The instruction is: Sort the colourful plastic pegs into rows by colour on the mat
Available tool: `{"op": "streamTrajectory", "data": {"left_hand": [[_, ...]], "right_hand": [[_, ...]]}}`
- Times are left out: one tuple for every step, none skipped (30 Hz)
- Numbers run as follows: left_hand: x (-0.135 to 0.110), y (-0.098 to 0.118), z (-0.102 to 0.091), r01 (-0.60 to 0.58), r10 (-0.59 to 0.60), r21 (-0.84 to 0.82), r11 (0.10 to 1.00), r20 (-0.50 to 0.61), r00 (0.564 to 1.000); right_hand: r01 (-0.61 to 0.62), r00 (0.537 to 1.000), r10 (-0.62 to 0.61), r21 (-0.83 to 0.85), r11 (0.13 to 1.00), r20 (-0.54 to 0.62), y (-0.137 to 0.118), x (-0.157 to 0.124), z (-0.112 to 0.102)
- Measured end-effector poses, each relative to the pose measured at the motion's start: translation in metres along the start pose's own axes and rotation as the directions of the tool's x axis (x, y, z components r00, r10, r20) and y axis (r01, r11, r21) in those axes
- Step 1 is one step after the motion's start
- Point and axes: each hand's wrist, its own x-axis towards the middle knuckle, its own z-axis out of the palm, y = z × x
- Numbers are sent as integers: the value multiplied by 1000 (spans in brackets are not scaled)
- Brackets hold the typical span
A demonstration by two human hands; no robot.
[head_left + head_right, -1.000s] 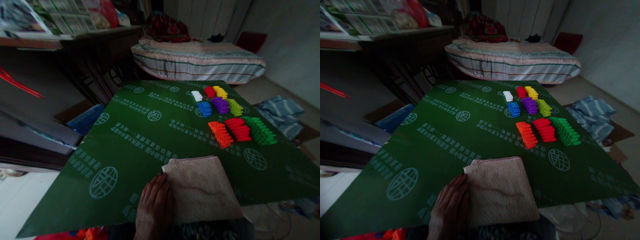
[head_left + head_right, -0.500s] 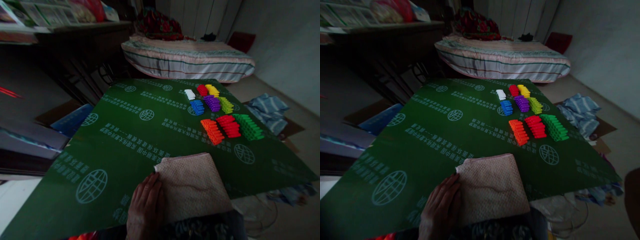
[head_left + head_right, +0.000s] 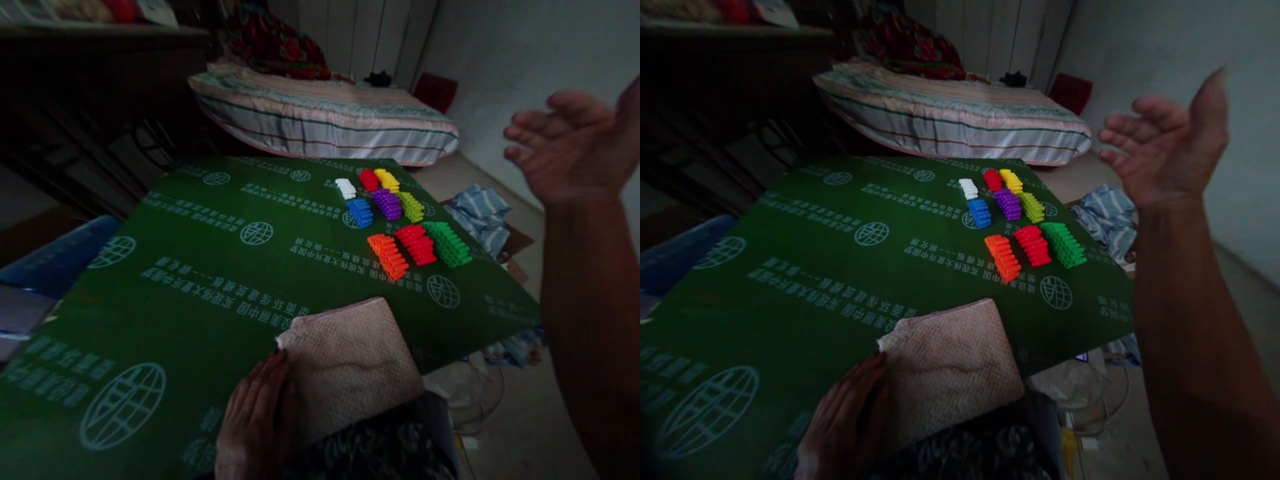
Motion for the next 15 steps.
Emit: {"op": "streamTrajectory", "data": {"left_hand": [[1,0,-1,3,-3,-3,1000,-1,1000],[1,0,-2,7,-7,-7,1000,0,1000],[1,-1,-2,8,-8,-11,1000,1,1000],[2,-1,-3,3,-3,-10,1000,1,1000],[2,-1,-3,-4,4,-5,1000,3,1000],[1,-2,-3,-8,8,2,1000,3,1000],[1,-2,-3,-10,10,8,1000,5,1000],[1,-3,-2,-12,12,10,1000,6,1000],[1,-3,-2,-16,16,9,1000,-2,1000],[1,-3,-2,-20,21,8,1000,-6,1000],[1,-3,-2,-25,25,10,1000,-9,1000],[1,-4,-1,-30,30,16,999,-15,999],[2,-4,-1,-33,34,25,999,-19,999],[2,-4,-1,-36,36,34,999,-21,999],[3,-4,-2,-38,38,40,998,-13,999]], "right_hand": [[73,997,-75,40,996,36,6,-5,9],[118,992,-122,71,990,46,15,-9,15],[127,991,-129,81,989,22,29,-11,17],[57,997,-54,67,996,-48,44,-12,17],[-6,992,13,54,999,-122,60,-11,14],[-64,980,70,38,997,-187,75,-10,8],[-115,964,114,13,993,-242,89,-9,2],[-151,950,141,-15,988,-278,102,-7,-4],[-178,939,158,-39,983,-305,112,-7,-9],[-197,932,169,-59,979,-320,121,-7,-13],[-211,929,177,-71,975,-326,128,-8,-15],[-223,926,187,-76,972,-328,134,-9,-16],[-235,924,199,-75,969,-326,139,-11,-17],[-246,922,210,-74,966,-324,143,-13,-16],[-258,920,223,-71,963,-322,147,-14,-16]]}}
